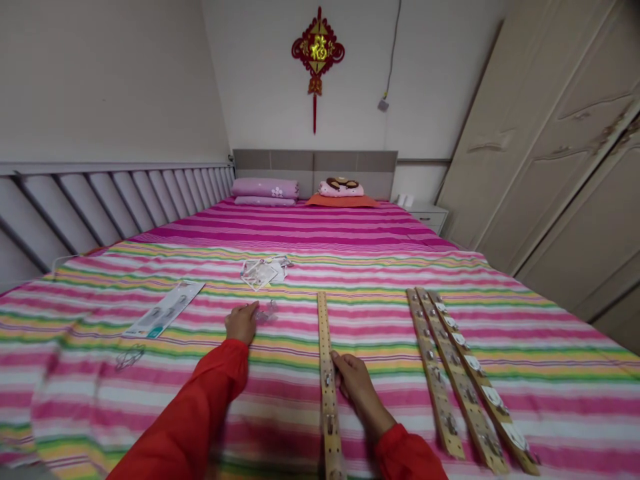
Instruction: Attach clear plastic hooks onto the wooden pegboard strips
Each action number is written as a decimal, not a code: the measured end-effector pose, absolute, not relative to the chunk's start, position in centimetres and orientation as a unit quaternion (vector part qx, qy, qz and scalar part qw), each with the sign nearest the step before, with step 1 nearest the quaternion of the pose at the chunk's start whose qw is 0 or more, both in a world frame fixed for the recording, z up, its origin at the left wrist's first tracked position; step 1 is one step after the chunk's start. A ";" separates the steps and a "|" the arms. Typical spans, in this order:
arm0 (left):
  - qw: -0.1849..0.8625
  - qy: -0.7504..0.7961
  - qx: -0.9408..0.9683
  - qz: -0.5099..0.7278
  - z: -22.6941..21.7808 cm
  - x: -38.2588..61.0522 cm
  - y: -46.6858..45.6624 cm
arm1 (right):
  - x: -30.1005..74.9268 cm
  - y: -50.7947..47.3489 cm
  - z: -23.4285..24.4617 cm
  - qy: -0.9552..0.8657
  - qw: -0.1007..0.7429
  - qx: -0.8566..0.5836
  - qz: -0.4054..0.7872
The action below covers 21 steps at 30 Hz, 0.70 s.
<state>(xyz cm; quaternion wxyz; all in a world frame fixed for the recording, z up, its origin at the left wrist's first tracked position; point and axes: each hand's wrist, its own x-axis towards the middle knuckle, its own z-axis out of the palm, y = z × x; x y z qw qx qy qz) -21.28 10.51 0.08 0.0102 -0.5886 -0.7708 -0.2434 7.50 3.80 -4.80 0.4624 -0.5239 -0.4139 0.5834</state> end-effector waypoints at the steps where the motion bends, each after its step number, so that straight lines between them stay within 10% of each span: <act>1: 0.022 -0.768 -0.591 -0.244 0.3 -21.3 10.3 | 7.5 3.8 -4.8 -0.413 0.462 -0.522 0.585; 21: 0.104 -0.550 -0.645 -0.521 1.5 -11.7 -4.3 | 8.1 2.3 -3.3 -0.373 0.548 -0.461 0.590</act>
